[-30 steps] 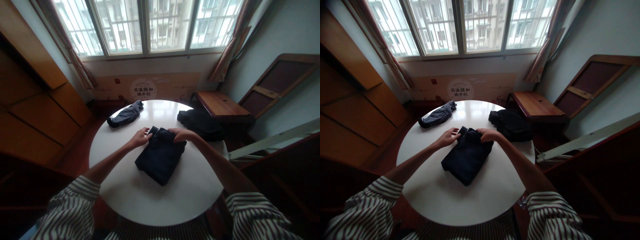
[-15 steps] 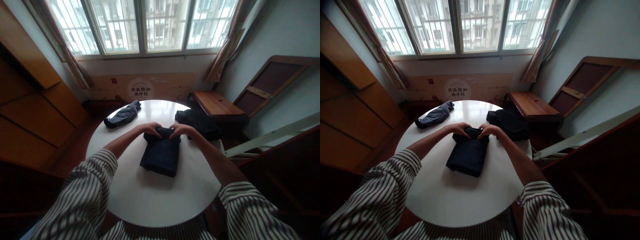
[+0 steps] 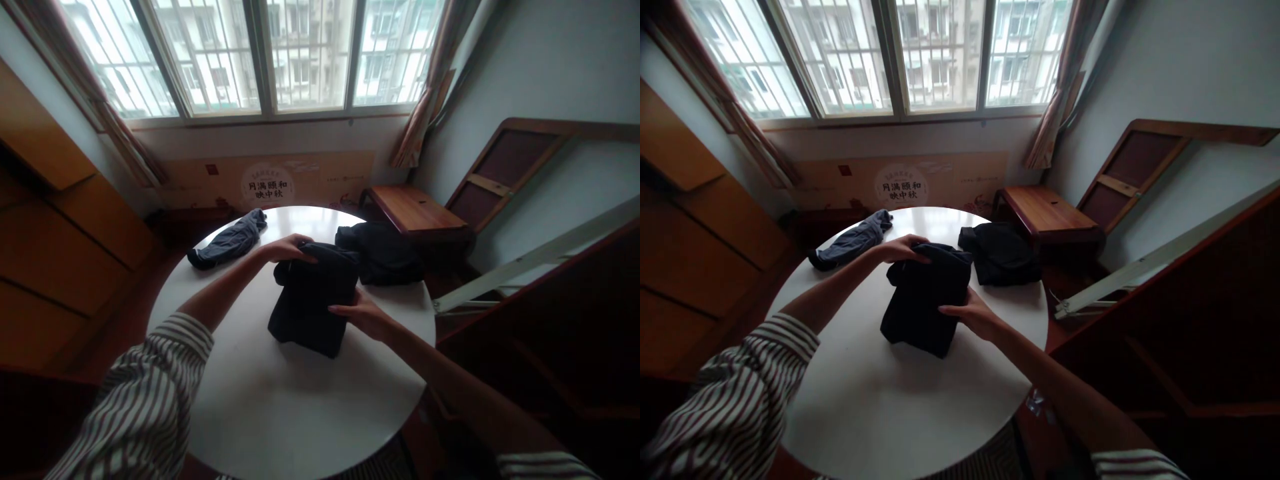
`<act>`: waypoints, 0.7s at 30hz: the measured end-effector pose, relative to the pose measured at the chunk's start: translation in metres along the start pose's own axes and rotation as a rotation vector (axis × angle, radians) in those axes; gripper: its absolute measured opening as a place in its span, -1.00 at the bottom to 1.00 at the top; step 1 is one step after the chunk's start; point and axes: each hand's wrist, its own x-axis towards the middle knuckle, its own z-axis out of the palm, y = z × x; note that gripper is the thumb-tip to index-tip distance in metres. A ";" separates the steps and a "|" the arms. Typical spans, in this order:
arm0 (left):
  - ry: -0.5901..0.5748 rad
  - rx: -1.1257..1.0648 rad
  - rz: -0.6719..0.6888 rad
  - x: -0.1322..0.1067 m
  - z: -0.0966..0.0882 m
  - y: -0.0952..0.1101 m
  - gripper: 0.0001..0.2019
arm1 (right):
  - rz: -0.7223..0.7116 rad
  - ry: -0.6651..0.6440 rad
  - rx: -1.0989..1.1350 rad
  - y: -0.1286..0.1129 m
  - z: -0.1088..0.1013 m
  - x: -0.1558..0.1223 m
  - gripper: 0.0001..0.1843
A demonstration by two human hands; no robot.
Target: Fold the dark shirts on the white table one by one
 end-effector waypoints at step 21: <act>0.488 0.270 0.280 0.177 0.087 0.073 -0.68 | -0.033 0.575 -0.467 -0.125 -0.185 0.063 -0.58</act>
